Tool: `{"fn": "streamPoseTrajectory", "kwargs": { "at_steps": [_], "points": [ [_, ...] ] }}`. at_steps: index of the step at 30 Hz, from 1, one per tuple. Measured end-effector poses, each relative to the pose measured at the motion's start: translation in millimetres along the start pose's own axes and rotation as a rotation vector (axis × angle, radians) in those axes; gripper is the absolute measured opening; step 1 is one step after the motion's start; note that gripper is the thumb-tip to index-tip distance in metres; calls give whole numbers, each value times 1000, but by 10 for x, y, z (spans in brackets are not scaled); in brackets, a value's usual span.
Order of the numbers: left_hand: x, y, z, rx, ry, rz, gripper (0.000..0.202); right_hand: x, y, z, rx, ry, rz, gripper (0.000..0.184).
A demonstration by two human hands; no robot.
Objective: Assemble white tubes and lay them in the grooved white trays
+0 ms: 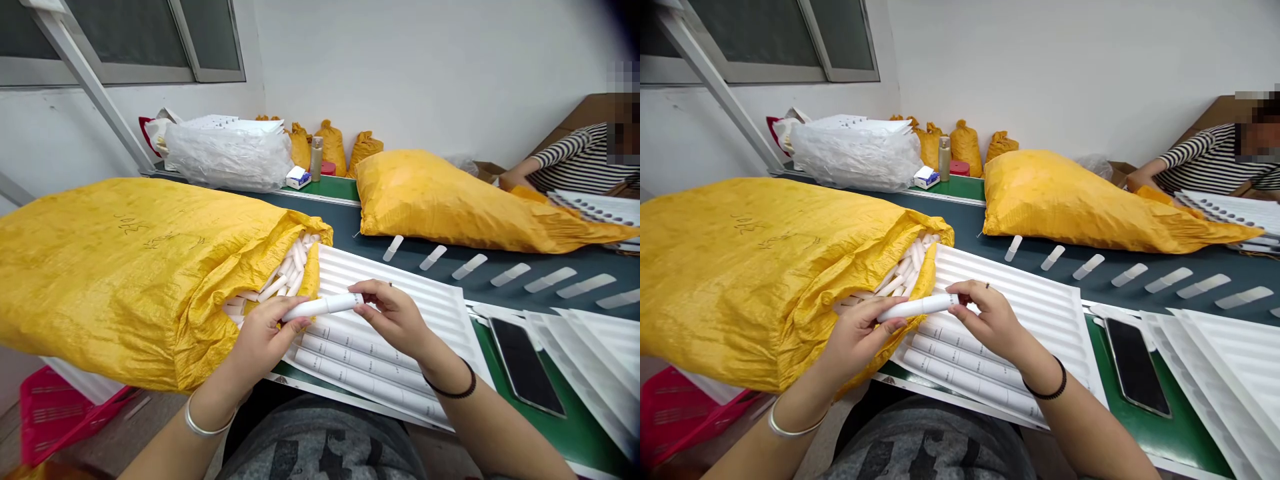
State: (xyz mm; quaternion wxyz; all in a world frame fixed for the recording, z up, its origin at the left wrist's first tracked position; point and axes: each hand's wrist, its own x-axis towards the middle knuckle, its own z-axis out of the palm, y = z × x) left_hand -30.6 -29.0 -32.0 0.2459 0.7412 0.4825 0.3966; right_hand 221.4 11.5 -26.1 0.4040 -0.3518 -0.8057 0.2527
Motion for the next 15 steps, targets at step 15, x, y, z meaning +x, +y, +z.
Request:
{"fn": "streamPoseTrajectory", "kwargs": {
  "at_steps": [15],
  "points": [
    [50, 107, 2, 131, 9, 149, 31, -18, -81, -1, 274, 11, 273, 25]
  ]
}}
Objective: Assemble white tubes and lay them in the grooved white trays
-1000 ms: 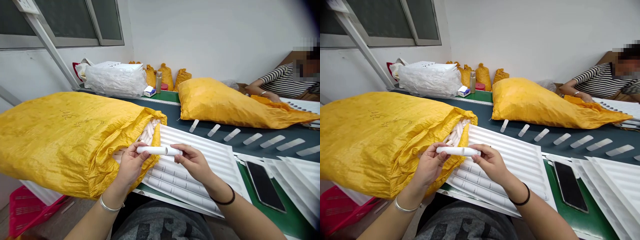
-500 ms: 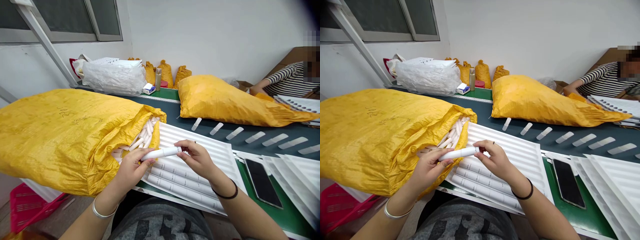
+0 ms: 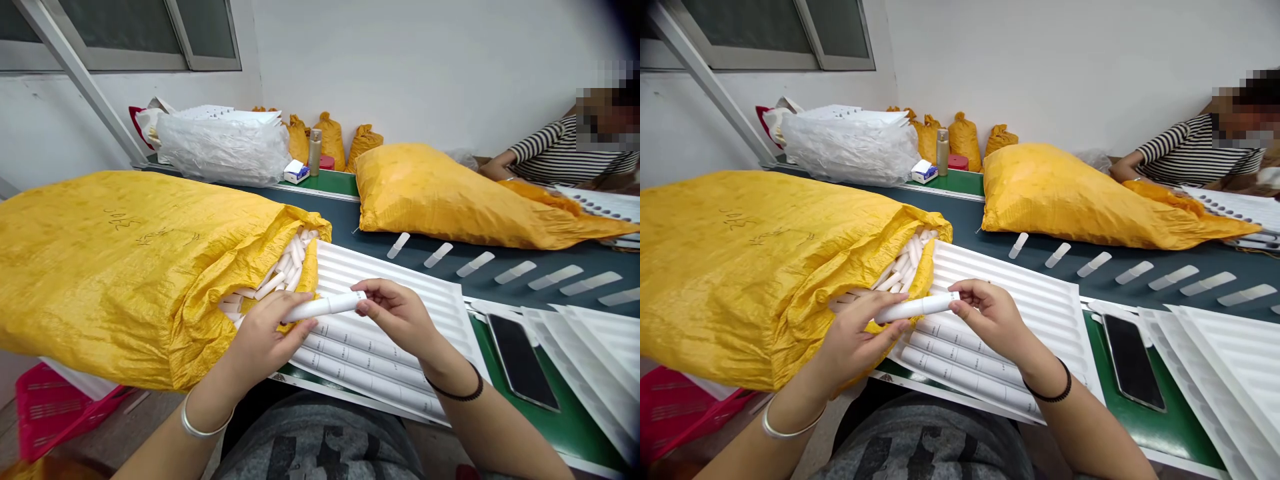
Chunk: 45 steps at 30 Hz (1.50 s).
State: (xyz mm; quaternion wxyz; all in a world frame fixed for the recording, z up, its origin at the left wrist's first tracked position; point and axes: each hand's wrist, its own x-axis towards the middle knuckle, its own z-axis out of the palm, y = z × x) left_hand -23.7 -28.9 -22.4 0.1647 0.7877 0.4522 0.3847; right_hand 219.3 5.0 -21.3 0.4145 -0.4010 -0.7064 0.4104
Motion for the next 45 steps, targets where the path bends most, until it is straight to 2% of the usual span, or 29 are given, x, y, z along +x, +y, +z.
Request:
{"fn": "streamPoseTrajectory", "kwargs": {
  "at_steps": [3, 5, 7, 11, 14, 16, 21, 24, 27, 29, 31, 32, 34, 36, 38, 41, 43, 45],
  "points": [
    [55, 1, 1, -55, -66, -25, 32, -27, -1, 7, -163, 7, -146, 23],
    [83, -3, 7, -66, -46, 30, 27, -39, -10, 15, -193, 7, -168, 23],
    [92, -7, 19, -50, 17, 116, 26, -45, -23, 24, -146, 13, -121, 23],
    [60, -14, 51, 41, 116, 273, 32, -37, -55, 49, 97, 1, 37, 27],
    [33, -19, 73, 119, 143, 385, 40, -25, -79, 65, 235, -32, 132, 30],
    [22, -19, 83, 154, 129, 418, 46, -20, -95, 72, 268, -41, 146, 29],
    [-10, -18, 108, 146, 67, 276, 76, -53, -95, 124, 257, -51, 81, 24],
    [-31, -21, 135, 32, 61, 240, 82, -103, -19, 208, 185, -151, 72, 25],
    [-21, -52, 149, 6, -64, 243, 85, -58, 151, 277, -115, -363, -61, 28],
    [18, -132, 133, 72, -143, 166, 83, 96, 320, 243, -409, -378, -127, 26],
    [84, -285, 98, 165, -122, -25, 68, 358, 521, 102, -689, -192, -32, 25],
    [125, -386, 81, 206, -109, -133, 58, 515, 628, -6, -803, -64, 69, 26],
    [210, -614, 63, 269, -140, -304, 43, 832, 837, -259, -899, 119, 218, 31],
    [286, -837, 86, 310, -227, -370, 36, 1097, 1032, -494, -937, 202, 343, 33],
    [336, -1019, 146, 342, -266, -382, 31, 1271, 1197, -658, -957, 208, 485, 32],
    [362, -1188, 232, 385, -263, -411, 25, 1378, 1332, -791, -961, 134, 646, 27],
    [359, -1230, 245, 392, -260, -426, 19, 1380, 1307, -856, -971, 91, 695, 28],
    [349, -1218, 217, 366, -245, -406, 19, 1327, 1185, -891, -997, 76, 708, 32]
  ]
}}
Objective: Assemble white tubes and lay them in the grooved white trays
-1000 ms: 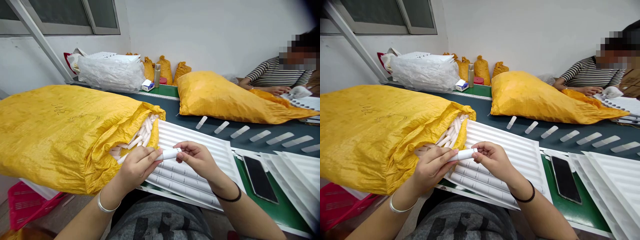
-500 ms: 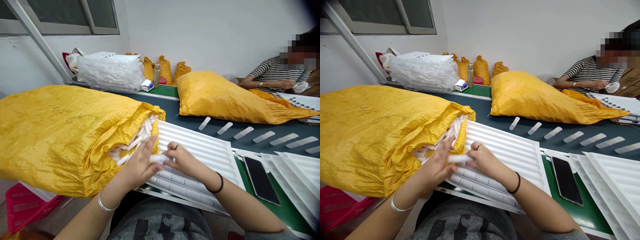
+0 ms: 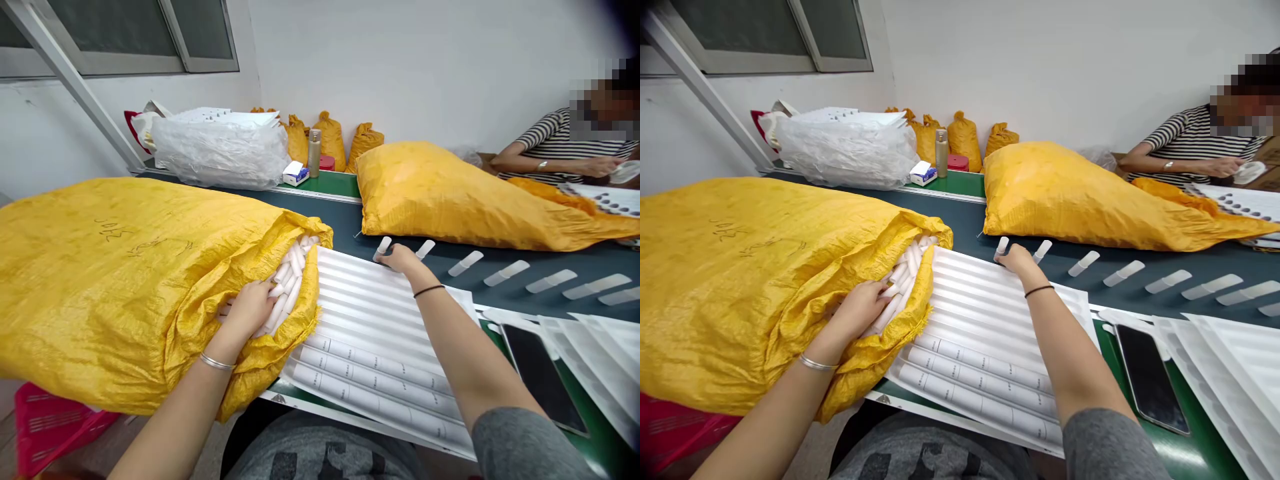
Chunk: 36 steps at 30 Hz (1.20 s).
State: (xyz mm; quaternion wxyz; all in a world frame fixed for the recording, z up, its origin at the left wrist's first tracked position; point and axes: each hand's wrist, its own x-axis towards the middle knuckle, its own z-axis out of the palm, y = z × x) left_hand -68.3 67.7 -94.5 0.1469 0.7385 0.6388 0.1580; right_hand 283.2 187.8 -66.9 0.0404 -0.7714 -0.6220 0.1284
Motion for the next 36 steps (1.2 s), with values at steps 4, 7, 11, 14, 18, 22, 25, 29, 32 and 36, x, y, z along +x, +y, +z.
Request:
{"fn": "streamPoseTrajectory", "kwargs": {
  "at_steps": [4, 7, 11, 14, 18, 22, 25, 29, 32, 36],
  "points": [
    [-117, 87, -114, -150, 122, 129, 25, -576, -154, -42, 1, -17, -205, 26],
    [-249, 207, -172, -387, 244, 281, 24, -1228, -420, 261, 61, -177, -527, 26],
    [-448, 350, -215, -629, 276, 305, 27, -1808, -670, 740, 108, -249, -797, 11],
    [-579, 411, -268, -650, 271, 297, 27, -1867, -674, 797, 137, -177, -789, 17],
    [-674, 459, -334, -487, 225, 363, 32, -1776, -577, 523, 612, -44, -681, 24],
    [-691, 523, -333, -412, 162, 401, 37, -1795, -473, 245, 1034, -24, -805, 26],
    [-690, 579, -338, -355, 140, 440, 39, -1848, -394, 128, 931, 112, -923, 30],
    [-695, 656, -391, -303, 120, 464, 39, -1911, -332, 21, 771, 228, -1027, 40],
    [-709, 717, -436, -276, 75, 482, 38, -1944, -326, -26, 702, 161, -1128, 42],
    [-734, 743, -472, -302, 85, 442, 47, -1947, -321, 5, 788, 147, -1066, 37]
  ]
}}
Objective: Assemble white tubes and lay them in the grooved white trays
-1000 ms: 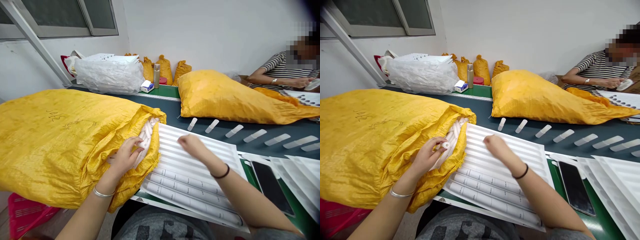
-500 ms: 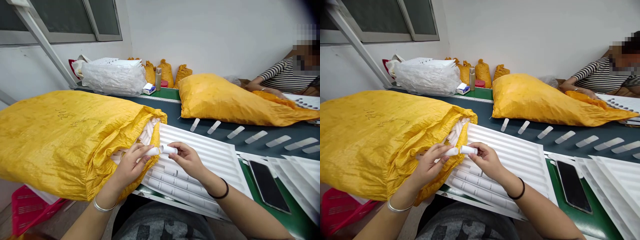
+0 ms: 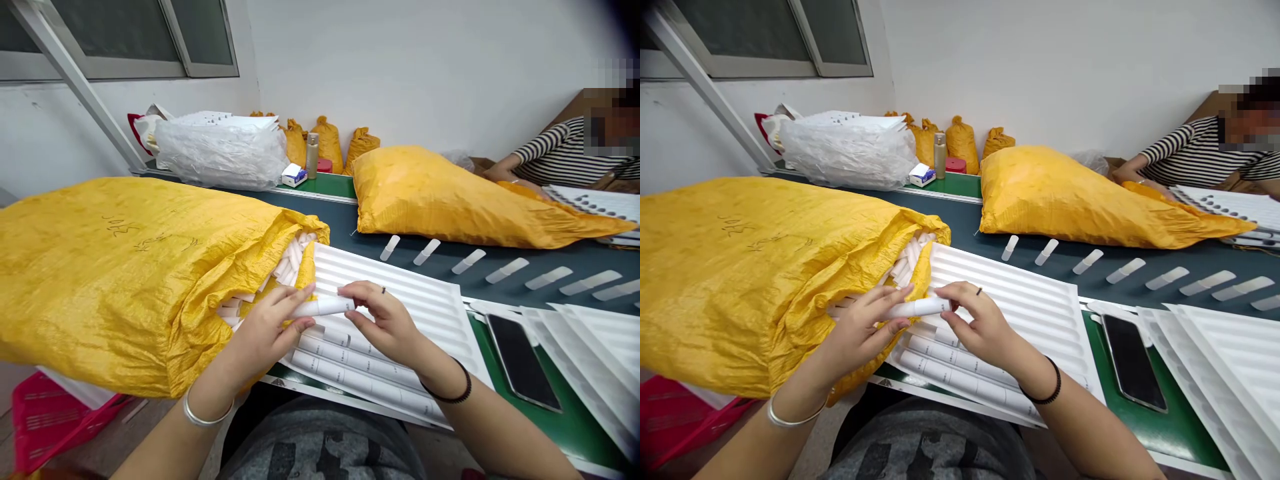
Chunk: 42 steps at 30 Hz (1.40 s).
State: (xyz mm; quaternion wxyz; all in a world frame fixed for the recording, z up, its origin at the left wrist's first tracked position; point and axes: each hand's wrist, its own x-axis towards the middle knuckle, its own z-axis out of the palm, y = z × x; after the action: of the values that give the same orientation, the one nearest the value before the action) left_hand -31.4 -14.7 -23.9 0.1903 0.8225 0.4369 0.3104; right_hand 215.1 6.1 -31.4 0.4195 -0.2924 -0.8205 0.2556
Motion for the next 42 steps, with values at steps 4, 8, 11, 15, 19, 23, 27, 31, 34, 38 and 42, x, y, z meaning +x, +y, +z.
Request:
{"fn": "streamPoseTrajectory", "kwargs": {
  "at_steps": [4, 8, 11, 15, 19, 23, 27, 31, 34, 38, 42],
  "points": [
    [-27, -54, -25, -94, 74, -150, 48, -24, 44, 18, 49, 114, 113, 27],
    [-32, -80, -28, -176, 74, -158, 29, -26, 52, 5, 34, 109, 157, 21],
    [-28, -45, -28, -122, 114, -81, 28, -36, 57, -3, 47, 107, 214, 22],
    [-30, 10, -24, -19, 172, 46, 29, -44, 50, -16, 190, 120, 346, 24],
    [-43, 30, 9, 91, 237, 148, 33, -13, 22, -25, 368, 122, 456, 26],
    [-39, 35, 48, 181, 288, 264, 39, 14, 15, -6, 442, 64, 511, 28],
    [-42, 55, 78, 184, 292, 255, 40, -3, -7, -13, 247, 0, 369, 34],
    [-92, 113, 150, 78, 253, 170, 33, -63, -58, -19, -107, -68, 80, 39],
    [-121, 120, 245, 34, 214, 137, 31, -75, -46, 38, -158, -155, 47, 34],
    [-101, -92, 324, 113, 80, 46, 45, 113, 225, 116, -414, -303, 119, 21],
    [-124, -559, 185, 378, 52, -337, 40, 512, 861, -46, -691, -130, 529, 25]
  ]
}}
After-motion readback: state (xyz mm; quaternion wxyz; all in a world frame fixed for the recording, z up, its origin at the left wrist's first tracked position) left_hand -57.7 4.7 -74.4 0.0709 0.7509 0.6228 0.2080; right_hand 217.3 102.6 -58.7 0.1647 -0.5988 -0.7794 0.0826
